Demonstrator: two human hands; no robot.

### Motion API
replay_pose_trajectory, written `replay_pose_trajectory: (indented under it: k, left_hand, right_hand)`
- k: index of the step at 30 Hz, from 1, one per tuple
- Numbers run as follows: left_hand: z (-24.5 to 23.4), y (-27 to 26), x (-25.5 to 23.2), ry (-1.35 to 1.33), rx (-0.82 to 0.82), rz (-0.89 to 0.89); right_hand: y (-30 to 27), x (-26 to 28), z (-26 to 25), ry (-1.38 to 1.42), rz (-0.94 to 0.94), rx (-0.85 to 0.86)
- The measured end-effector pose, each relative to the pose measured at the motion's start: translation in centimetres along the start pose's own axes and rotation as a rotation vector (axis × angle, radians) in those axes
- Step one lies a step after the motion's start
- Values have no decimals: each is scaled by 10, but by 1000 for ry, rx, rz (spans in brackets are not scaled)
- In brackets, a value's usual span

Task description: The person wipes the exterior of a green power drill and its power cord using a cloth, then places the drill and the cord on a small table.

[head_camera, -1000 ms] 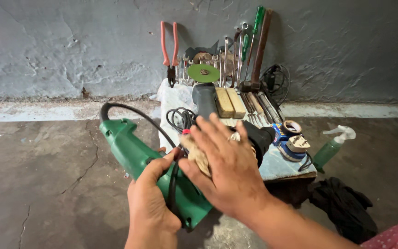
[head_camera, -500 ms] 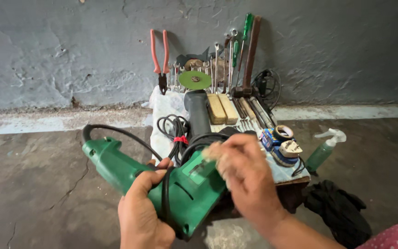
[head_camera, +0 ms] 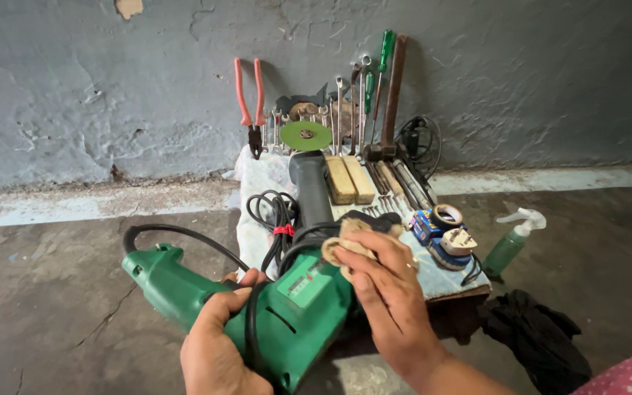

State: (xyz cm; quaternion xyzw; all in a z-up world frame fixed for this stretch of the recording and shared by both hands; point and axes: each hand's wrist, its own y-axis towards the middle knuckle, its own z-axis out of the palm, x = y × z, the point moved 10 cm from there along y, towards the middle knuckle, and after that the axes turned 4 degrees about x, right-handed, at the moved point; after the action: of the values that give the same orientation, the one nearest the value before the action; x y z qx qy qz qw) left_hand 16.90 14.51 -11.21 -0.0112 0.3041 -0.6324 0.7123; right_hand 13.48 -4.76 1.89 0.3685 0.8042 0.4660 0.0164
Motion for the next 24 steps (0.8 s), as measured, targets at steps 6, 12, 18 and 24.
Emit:
replay_pose_trajectory:
  k: [6,12,18,24]
  left_hand:
    - [0,-1,0,36,11,-3]
    - [5,6,0,24,118,1]
    - [-4,7,0,27,83,10]
    - [-1,2,-7,25,78,97]
  right_hand:
    - [-44,-25,-16,27,-46,-21]
    - [-26,-79,-33,-7,279,20]
    - [40,-52,-10,10,-25,79]
    - [1,-73,7,32,49,48]
